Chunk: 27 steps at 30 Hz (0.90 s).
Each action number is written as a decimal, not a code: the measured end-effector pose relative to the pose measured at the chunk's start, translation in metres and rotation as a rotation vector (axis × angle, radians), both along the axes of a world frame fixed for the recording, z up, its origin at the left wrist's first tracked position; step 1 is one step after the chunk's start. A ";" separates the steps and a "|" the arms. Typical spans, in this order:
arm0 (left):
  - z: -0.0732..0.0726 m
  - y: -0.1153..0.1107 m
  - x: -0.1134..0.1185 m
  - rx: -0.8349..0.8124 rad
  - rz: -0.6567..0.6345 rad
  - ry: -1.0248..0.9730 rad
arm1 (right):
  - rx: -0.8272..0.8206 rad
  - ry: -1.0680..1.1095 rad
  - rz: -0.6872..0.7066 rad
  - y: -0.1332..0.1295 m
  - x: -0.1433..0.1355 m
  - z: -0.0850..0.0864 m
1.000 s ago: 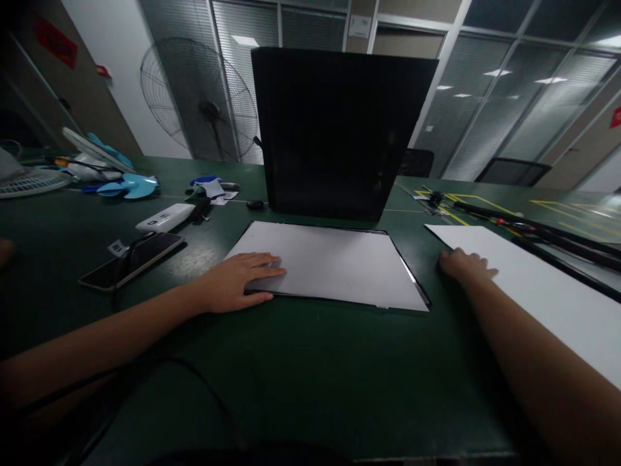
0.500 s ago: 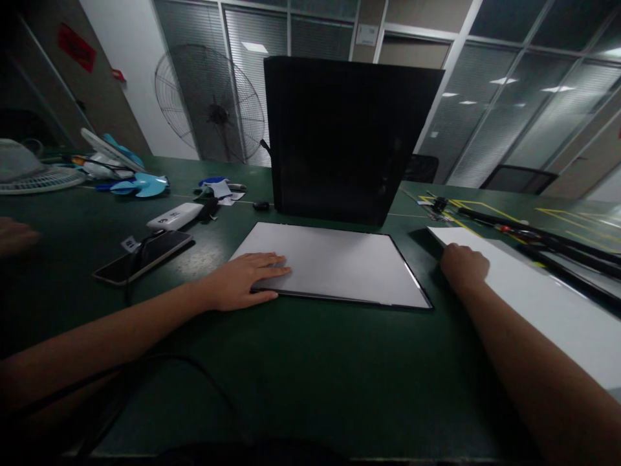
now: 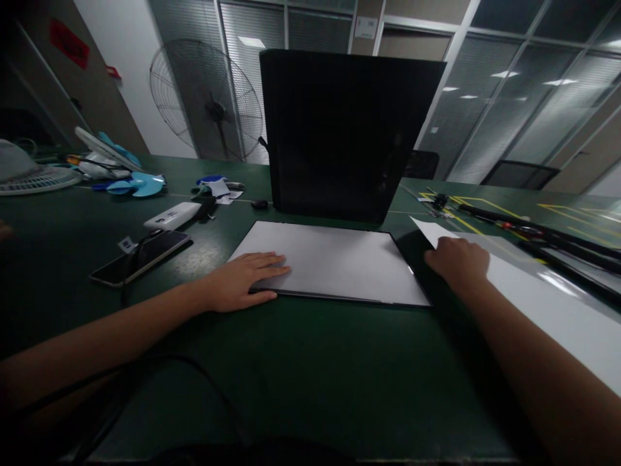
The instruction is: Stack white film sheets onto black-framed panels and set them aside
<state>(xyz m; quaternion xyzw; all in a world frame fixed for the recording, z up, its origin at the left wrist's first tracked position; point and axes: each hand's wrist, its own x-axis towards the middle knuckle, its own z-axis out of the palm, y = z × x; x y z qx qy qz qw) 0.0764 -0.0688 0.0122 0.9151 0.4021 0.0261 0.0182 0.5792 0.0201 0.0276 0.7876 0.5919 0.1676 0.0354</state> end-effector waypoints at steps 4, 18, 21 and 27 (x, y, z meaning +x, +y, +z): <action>0.000 0.000 -0.001 -0.001 -0.011 -0.013 | -0.040 -0.056 0.209 -0.007 -0.031 0.000; -0.003 0.001 -0.002 0.011 -0.017 -0.033 | -0.038 -0.016 0.835 -0.024 -0.072 -0.009; -0.002 0.001 -0.002 -0.005 -0.014 -0.031 | -0.034 0.045 0.733 -0.018 -0.076 -0.019; 0.000 0.000 -0.001 -0.032 -0.007 -0.029 | -0.144 -0.088 0.675 -0.020 -0.088 -0.016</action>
